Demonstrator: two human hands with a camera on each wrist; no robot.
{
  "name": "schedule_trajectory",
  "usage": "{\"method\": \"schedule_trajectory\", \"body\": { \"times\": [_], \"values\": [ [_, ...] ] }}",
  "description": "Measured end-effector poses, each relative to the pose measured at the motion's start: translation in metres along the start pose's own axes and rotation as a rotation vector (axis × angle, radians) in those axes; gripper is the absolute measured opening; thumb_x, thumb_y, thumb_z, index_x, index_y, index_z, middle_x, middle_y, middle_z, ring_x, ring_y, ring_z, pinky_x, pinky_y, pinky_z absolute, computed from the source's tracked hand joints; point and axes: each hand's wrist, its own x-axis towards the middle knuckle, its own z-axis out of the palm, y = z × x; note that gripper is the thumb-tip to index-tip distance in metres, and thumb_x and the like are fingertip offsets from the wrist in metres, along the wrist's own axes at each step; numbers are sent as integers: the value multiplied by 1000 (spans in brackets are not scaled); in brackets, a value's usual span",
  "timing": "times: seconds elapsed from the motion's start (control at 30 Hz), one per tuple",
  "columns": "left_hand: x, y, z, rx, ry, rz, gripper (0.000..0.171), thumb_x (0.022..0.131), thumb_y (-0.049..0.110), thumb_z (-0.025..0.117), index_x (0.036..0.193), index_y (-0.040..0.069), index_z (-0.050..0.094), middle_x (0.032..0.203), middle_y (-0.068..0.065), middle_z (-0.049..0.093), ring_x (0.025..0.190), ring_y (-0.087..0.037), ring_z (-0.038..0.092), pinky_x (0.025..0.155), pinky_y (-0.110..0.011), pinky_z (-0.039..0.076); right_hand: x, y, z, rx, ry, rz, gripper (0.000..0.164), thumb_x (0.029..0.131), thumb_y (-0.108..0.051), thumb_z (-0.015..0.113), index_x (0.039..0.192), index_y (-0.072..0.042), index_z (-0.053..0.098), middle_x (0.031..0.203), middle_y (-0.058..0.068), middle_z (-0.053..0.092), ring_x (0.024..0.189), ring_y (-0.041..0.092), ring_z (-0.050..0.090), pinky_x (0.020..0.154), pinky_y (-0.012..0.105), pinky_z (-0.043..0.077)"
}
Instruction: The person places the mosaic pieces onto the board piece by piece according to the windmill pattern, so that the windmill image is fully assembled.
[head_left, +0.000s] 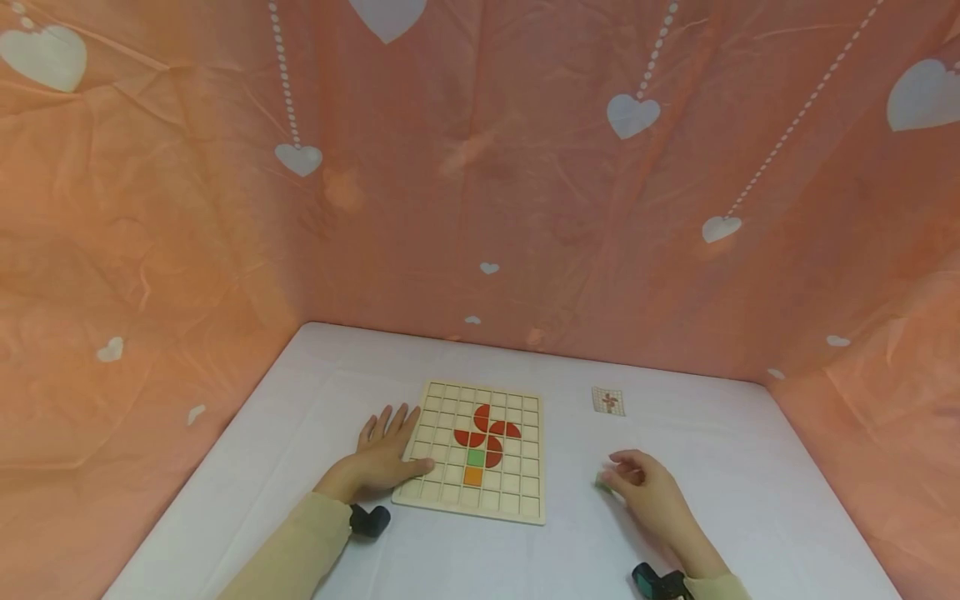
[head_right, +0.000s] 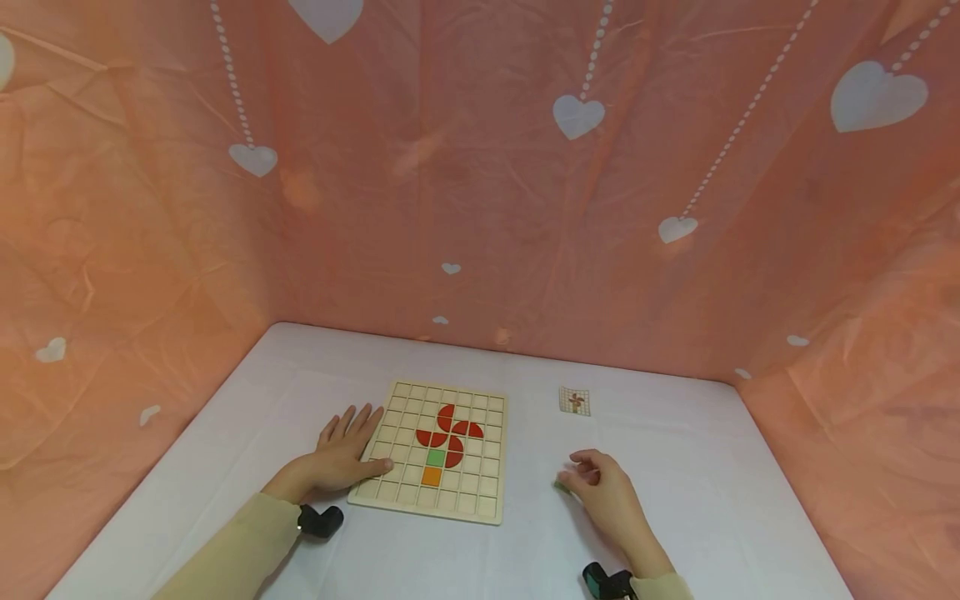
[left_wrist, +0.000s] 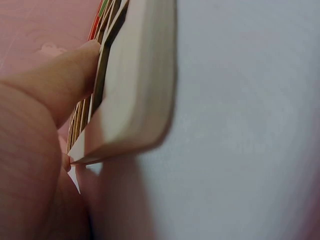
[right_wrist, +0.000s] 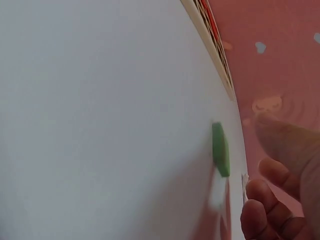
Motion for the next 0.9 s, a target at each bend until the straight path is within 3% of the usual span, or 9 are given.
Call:
{"method": "schedule_trajectory", "body": {
  "times": [0.57, 0.9],
  "values": [
    [-3, 3, -2, -8, -4, -4, 97, 89, 55, 60, 155, 4, 11, 160, -21, 3, 145, -39, -10, 112, -54, -10, -3, 10, -2, -40, -27, 29, 42, 83, -33, 77, 113, -6, 67, 99, 4, 62, 83, 16, 52, 69, 30, 44],
    [-4, 3, -2, -14, -11, -8, 98, 89, 56, 60, 155, 4, 11, 160, -21, 2, 144, -40, -10, 112, -54, -10, -5, 10, 1, -45, -67, 31, 33, 83, -27, 77, 107, -7, 69, 91, 4, 52, 78, 17, 45, 61, 28, 38]
  ]
}}
